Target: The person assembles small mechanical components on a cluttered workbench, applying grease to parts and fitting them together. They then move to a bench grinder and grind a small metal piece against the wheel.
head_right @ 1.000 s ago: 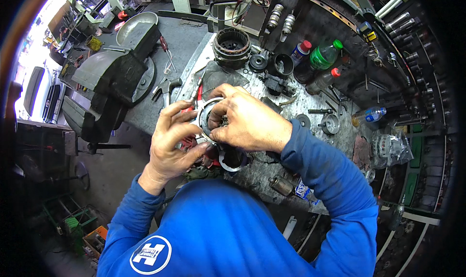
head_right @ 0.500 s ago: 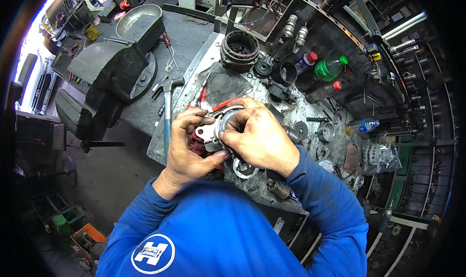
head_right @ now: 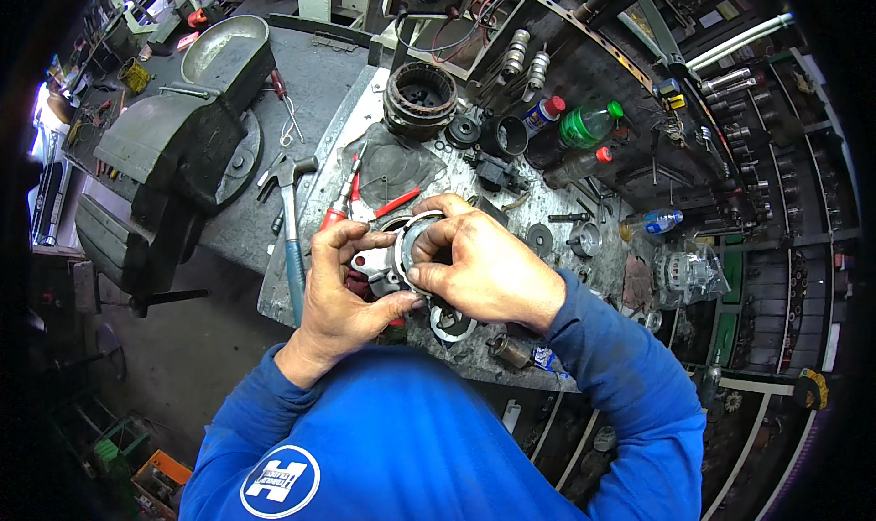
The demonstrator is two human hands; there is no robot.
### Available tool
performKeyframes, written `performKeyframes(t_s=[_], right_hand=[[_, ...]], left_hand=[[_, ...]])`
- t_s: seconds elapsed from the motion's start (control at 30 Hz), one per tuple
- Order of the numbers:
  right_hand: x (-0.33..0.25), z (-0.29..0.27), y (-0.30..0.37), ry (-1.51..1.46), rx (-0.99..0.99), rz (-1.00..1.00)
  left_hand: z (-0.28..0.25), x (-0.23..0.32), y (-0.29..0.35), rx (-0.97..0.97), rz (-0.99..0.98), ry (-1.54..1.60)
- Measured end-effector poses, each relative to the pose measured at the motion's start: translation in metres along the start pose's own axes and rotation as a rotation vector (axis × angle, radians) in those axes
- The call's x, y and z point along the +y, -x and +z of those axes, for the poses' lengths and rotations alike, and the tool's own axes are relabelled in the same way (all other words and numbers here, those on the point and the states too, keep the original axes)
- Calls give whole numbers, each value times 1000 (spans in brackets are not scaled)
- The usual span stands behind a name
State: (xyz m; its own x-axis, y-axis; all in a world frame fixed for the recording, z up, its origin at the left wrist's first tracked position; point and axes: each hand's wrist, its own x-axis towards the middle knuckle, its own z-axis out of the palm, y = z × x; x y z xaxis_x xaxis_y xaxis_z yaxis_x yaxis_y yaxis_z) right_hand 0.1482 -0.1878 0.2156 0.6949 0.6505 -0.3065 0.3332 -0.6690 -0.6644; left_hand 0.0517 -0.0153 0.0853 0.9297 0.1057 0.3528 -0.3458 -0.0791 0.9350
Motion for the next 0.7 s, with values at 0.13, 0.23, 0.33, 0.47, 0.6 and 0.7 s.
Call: performKeyframes(t_s=[0.13, 0.23, 0.33, 0.47, 0.6, 0.7], right_hand=[[0, -8, -2, 98, -124, -42], [3, -5, -3, 41, -59, -24], [9, -2, -3, 11, -59, -54], [15, -2, -4, -81, -108, -35], [19, -6, -6, 406, -90, -489], [19, -6, -8, 322, -109, -420]], left_hand=[[0, 4, 0, -1, -4, -16], [0, 5, 0, 4, 2, -55], [0, 4, 1, 8, 3, -73], [2, 4, 1, 18, -49, -1], [2, 7, 2, 18, -102, 1], [0, 9, 2, 1, -151, -1]])
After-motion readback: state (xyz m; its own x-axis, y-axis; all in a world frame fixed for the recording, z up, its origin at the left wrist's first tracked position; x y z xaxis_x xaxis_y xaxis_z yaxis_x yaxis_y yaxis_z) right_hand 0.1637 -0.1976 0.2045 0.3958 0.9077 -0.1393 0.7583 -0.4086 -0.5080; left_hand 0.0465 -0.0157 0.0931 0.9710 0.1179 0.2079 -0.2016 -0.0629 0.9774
